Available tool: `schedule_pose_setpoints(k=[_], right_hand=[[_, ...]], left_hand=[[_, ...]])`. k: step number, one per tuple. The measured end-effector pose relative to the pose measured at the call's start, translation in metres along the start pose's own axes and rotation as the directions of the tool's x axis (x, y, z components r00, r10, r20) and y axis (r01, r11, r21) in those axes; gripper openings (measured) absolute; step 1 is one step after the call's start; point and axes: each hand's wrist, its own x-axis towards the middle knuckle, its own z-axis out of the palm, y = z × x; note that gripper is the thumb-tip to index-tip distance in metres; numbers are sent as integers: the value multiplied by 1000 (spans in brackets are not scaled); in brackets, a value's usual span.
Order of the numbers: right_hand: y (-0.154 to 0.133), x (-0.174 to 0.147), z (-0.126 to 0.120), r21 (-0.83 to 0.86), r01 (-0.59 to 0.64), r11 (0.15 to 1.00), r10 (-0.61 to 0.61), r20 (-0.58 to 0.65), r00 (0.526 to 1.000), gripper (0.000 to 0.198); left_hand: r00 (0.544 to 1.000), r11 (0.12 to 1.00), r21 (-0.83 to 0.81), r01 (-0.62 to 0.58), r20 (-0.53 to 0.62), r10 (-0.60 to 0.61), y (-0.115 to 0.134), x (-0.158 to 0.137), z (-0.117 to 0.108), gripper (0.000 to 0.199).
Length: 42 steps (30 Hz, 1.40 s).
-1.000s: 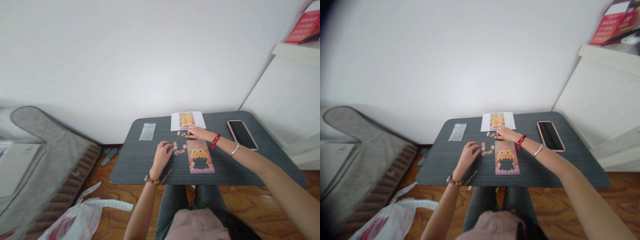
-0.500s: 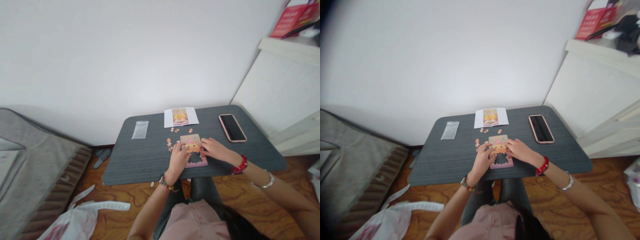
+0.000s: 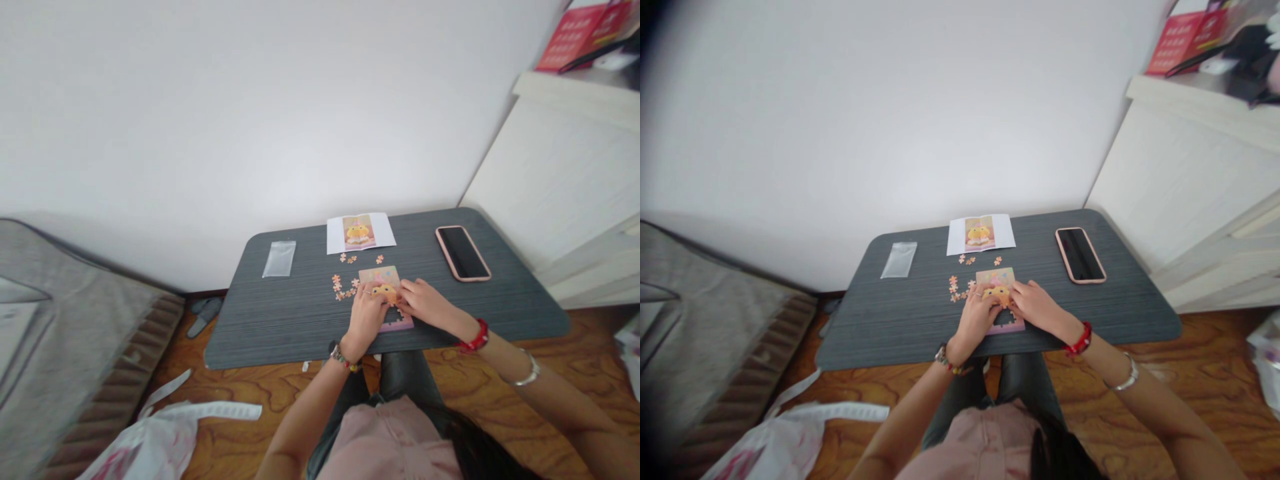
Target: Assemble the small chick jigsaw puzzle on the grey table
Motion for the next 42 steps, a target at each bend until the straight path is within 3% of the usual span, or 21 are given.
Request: schedule_pose_setpoints(k=[17, 42], right_hand=[[7, -12, 21, 153, -84, 985, 89, -26, 996, 15], [5, -13, 16, 163, -88, 983, 94, -34, 995, 16]], left_hand=[[1000, 1000, -21, -2, 20, 2, -2, 2, 5, 11], [1000, 1000, 10, -9, 24, 8, -2, 4, 7, 13]])
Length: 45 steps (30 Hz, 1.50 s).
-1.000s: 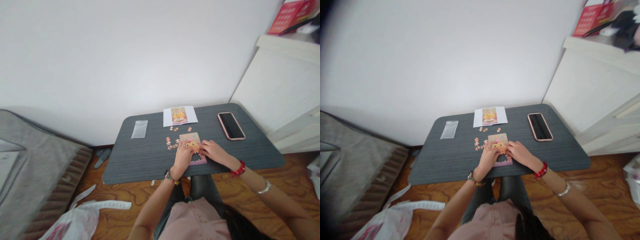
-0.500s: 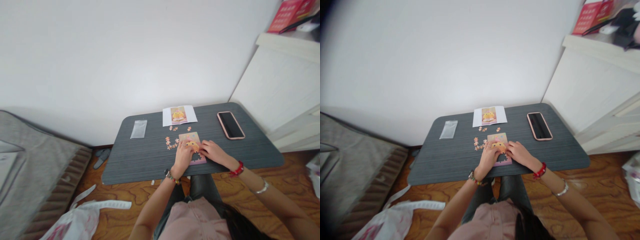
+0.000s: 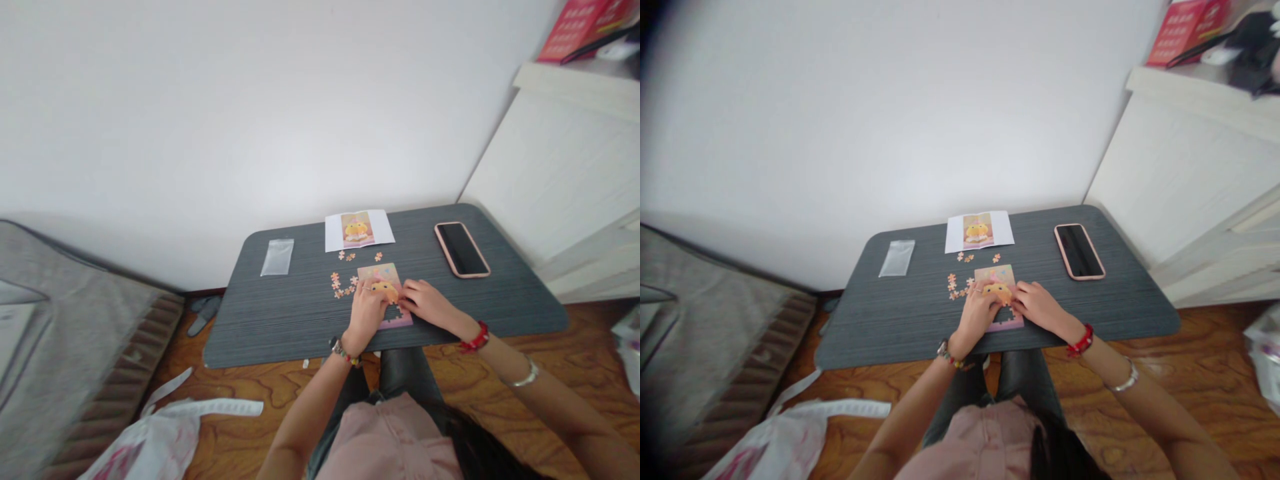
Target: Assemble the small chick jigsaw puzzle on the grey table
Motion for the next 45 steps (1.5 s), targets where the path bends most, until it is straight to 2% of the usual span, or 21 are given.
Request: schedule_pose_setpoints(k=[6, 21, 32, 37, 45], right_hand=[[-3, -2, -1, 6, 68, 998, -68, 1, 998, 21], [-10, -3, -8, -64, 85, 994, -84, 7, 996, 20], [-11, -4, -6, -74, 79, 994, -79, -1, 997, 20], [-13, -6, -6, -91, 76, 993, -77, -8, 997, 21], [-15, -10, -4, -112, 63, 992, -64, -5, 998, 22]], left_hand=[[1000, 1000, 20, 13, -2, -13, 0, 0, 1, 12], [996, 996, 9, 88, -7, -88, 7, 0, -3, 8], [1000, 1000, 9, -19, -10, 19, 5, -11, -5, 20], [997, 997, 29, -72, -13, 73, 2, -13, -6, 19], [997, 997, 31, -74, 33, 73, 0, -14, -5, 20]])
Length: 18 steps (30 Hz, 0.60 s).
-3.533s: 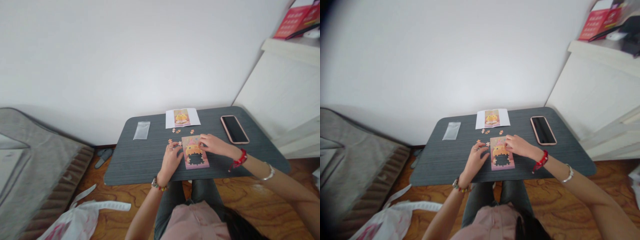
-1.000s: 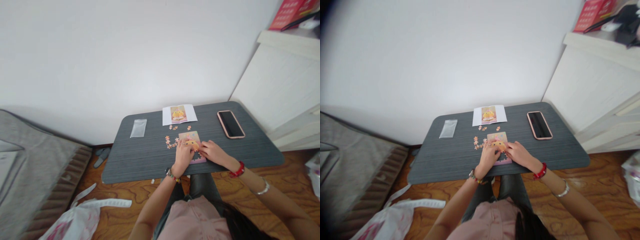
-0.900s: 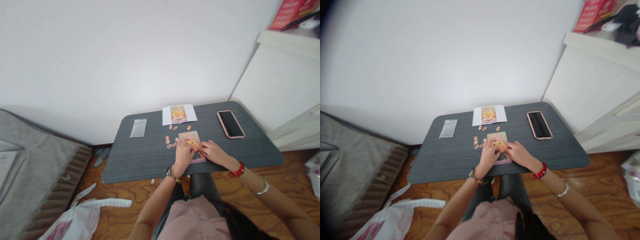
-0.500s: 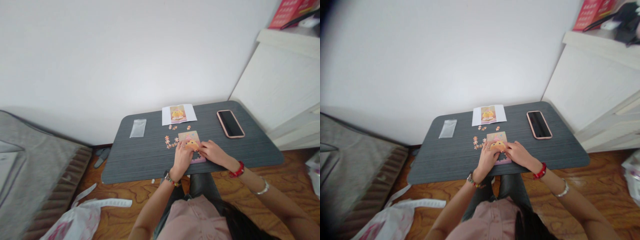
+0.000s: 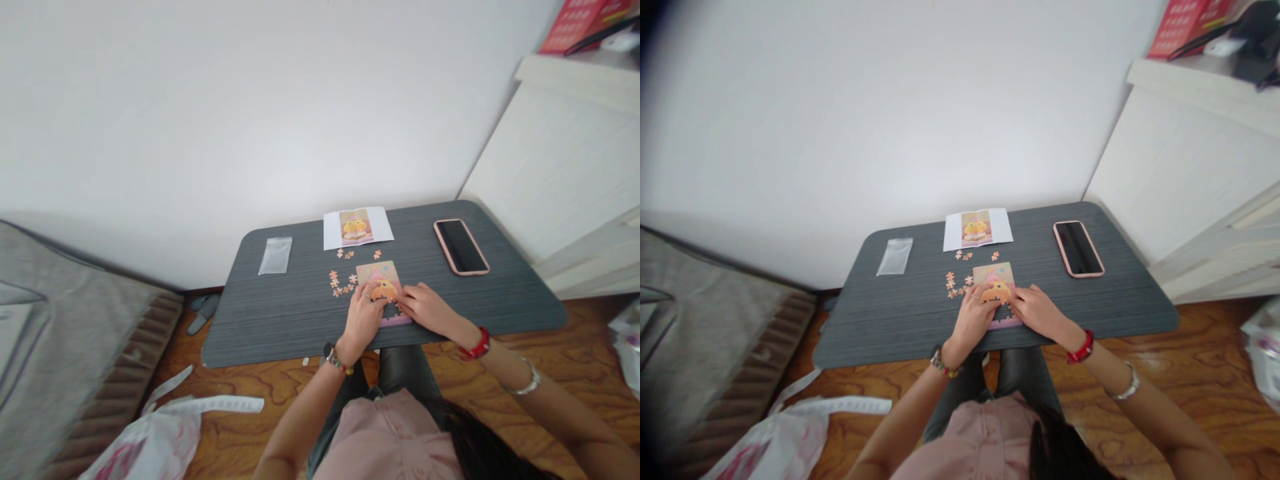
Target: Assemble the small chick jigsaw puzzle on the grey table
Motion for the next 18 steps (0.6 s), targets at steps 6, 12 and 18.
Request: schedule_pose_setpoints(k=[6, 12, 18], right_hand=[[-1, -2, 1, -6, 1, 1000, -1, 0, 1000, 22], [-2, -4, 3, -10, 5, 1000, -5, -26, 1000, 22], [5, -7, 2, 1, 6, 1000, -6, -69, 998, 22]], left_hand=[[1000, 1000, 4, 4, -3, -4, 0, -1, 2, 20], [999, 1000, -12, 13, -32, -13, 0, 0, 1, 19], [996, 999, 30, 18, -87, -16, -9, -2, -6, 21]])
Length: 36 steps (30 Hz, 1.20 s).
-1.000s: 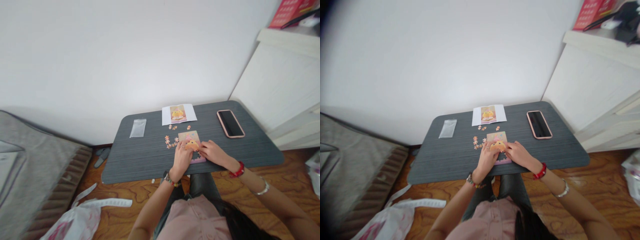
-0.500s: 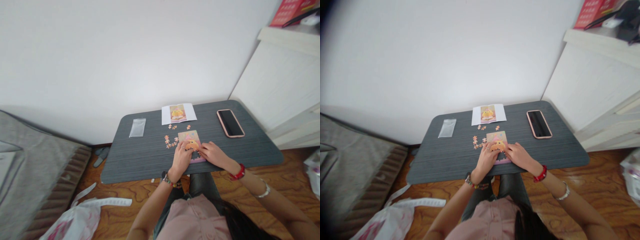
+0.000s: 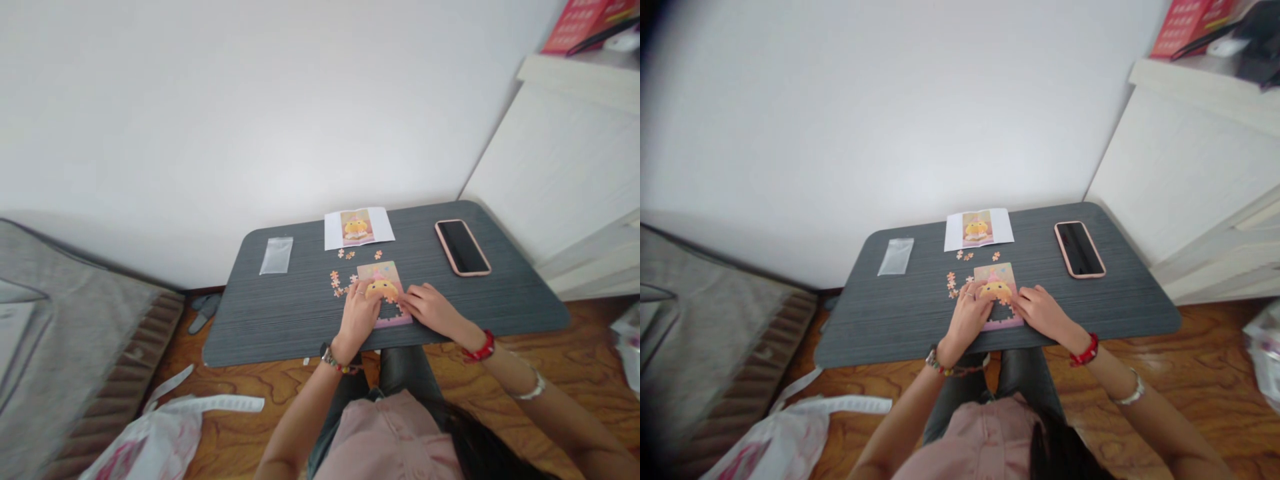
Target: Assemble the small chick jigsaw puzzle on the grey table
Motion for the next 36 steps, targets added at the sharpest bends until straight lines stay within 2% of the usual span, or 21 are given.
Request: schedule_pose_setpoints(k=[7, 15, 21, 28, 32, 36], right_hand=[[33, 6, -5, 14, -108, 994, 108, -45, 993, 26], [66, 34, 3, 132, -152, 979, 152, 14, 988, 26], [51, 43, -1, 233, -158, 959, 158, 21, 987, 26], [32, 20, -9, 317, -199, 927, 214, -14, 977, 24], [31, 7, -10, 346, -236, 908, 256, -11, 967, 23], [38, 17, -11, 330, -225, 917, 233, 17, 972, 24]], left_hand=[[984, 988, 76, 132, -126, -122, -39, -8, -22, 19], [944, 943, 131, 305, -171, -281, -75, -32, -35, 22], [942, 943, 118, 311, -166, -290, -77, -39, -34, 19], [929, 929, 117, 350, -172, -328, -79, -27, -36, 16], [938, 936, 120, 330, -150, -311, -84, -16, -38, 16], [938, 936, 114, 332, -142, -316, -85, -8, -38, 16]])
